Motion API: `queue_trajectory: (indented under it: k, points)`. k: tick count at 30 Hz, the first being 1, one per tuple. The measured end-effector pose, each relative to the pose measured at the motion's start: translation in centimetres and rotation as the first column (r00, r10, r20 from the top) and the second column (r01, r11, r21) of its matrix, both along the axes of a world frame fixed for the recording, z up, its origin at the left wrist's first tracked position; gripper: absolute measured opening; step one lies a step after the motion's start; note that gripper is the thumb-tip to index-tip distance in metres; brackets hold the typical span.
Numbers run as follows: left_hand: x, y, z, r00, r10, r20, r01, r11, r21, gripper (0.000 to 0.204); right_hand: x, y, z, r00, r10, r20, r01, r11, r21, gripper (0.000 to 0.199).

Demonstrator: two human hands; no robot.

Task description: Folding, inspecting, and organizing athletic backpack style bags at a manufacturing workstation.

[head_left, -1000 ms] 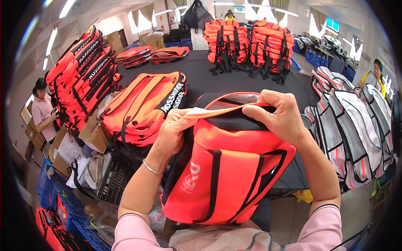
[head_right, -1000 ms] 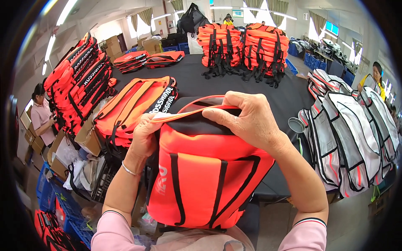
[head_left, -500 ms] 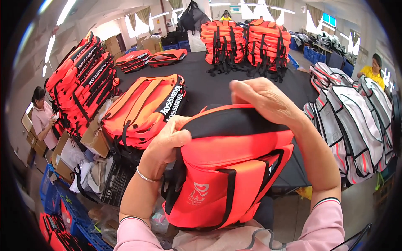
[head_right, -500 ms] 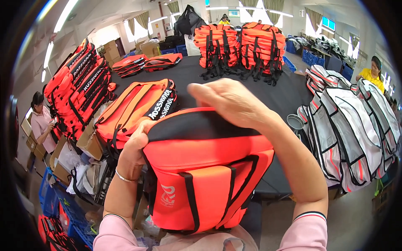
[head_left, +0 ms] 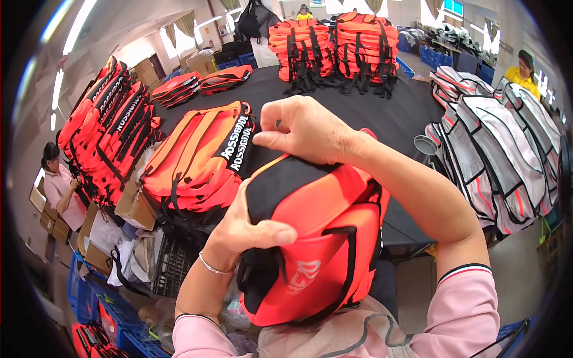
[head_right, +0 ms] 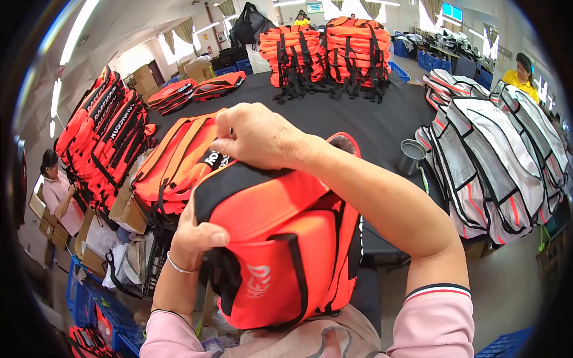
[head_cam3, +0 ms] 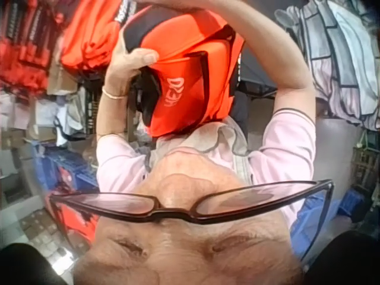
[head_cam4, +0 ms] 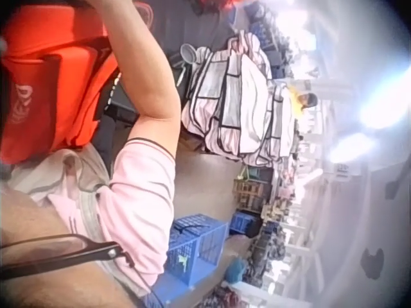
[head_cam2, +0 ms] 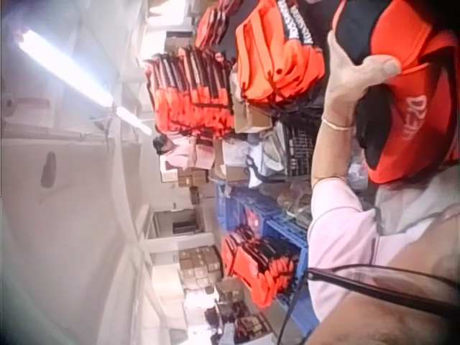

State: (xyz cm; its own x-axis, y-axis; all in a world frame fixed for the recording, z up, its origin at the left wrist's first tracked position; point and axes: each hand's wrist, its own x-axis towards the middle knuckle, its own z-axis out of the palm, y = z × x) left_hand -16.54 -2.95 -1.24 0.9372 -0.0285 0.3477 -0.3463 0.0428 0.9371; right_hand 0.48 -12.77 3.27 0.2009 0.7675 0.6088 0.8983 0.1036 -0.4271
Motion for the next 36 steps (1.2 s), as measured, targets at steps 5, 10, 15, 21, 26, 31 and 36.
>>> queue_trajectory:
  k: [5,10,15,21,26,31,36]
  points:
    - [0.9,1.6,-0.6,0.997,0.039,-0.07,-0.061,0.939,-0.339,0.036,0.6,-1.3,1.0,0.99,-0.093,-0.103,0.091,0.996,-0.023,0.037]
    - [0.8,2.8,-1.5,1.0,0.012,-0.008,-0.014,0.912,-0.409,0.031,-1.4,-2.2,1.7,0.978,-0.048,-0.201,0.011,0.984,-0.178,0.046]
    - [1.1,-0.7,-1.3,0.994,0.113,-0.003,-0.094,0.807,-0.582,0.039,-2.7,-0.9,-0.1,0.947,-0.015,-0.32,-0.014,0.996,-0.089,0.049]
    - [1.7,-0.8,-1.2,0.987,0.13,-0.094,-0.159,0.726,-0.669,0.045,-0.9,-0.1,-0.5,0.964,-0.124,-0.234,0.067,0.97,-0.236,0.046]
    - [2.1,2.1,-1.5,0.991,0.134,0.019,-0.106,0.854,-0.509,0.031,-1.7,-2.3,0.1,0.937,-0.286,0.201,0.23,0.937,0.261,0.026]
    - [1.8,2.8,-1.4,0.981,0.193,-0.026,-0.173,0.8,-0.574,0.025,-7.3,-5.5,-1.1,0.92,-0.149,0.362,0.195,0.976,-0.095,0.032]
    - [2.7,2.3,-1.5,0.977,0.211,-0.032,-0.189,0.782,-0.595,0.03,-7.7,-5.5,-0.8,0.904,-0.128,0.408,0.202,0.969,-0.145,0.039]
